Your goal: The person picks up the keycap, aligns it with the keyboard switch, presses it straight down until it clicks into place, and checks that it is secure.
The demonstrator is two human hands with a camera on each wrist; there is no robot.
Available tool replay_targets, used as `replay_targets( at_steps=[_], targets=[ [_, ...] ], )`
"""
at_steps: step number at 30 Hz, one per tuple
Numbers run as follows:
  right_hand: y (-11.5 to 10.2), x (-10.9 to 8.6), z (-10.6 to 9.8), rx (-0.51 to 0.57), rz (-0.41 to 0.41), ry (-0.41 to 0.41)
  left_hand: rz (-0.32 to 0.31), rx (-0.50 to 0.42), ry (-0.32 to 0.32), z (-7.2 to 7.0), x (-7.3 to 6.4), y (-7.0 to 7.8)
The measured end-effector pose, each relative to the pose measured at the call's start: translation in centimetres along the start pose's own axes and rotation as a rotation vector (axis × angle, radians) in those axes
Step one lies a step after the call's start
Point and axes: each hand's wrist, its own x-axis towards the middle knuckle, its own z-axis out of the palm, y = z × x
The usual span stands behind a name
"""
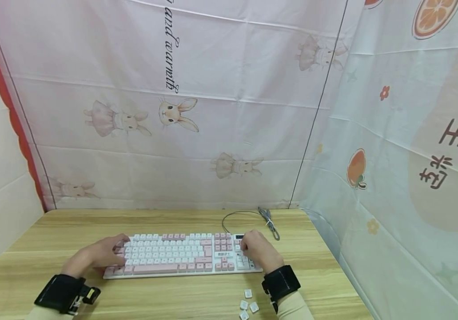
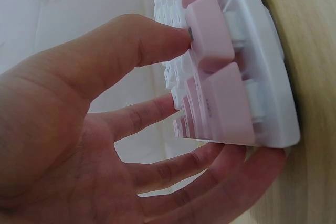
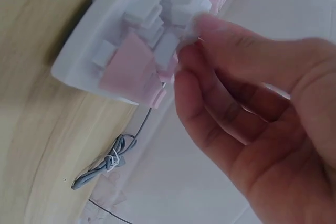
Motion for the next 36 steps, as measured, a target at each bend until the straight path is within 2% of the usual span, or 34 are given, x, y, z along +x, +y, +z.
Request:
replay_targets(
  at_steps=[12, 19, 36],
  targets=[
    [0.24, 0.31, 0.41, 0.005, -0.003, 0.031, -0.003, 0.001, 0.000, 0.02, -0.01, -0.14],
    [0.22, 0.34, 0.33, 0.045, 0.015, 0.009, -0.006, 0.007, -0.011, 0.09, -0.04, -0.16],
    [0.94, 0.10, 0.24, 0.068, -0.020, 0.038, -0.009, 0.010, -0.003, 0.00, -0.12, 0.12]
  ],
)
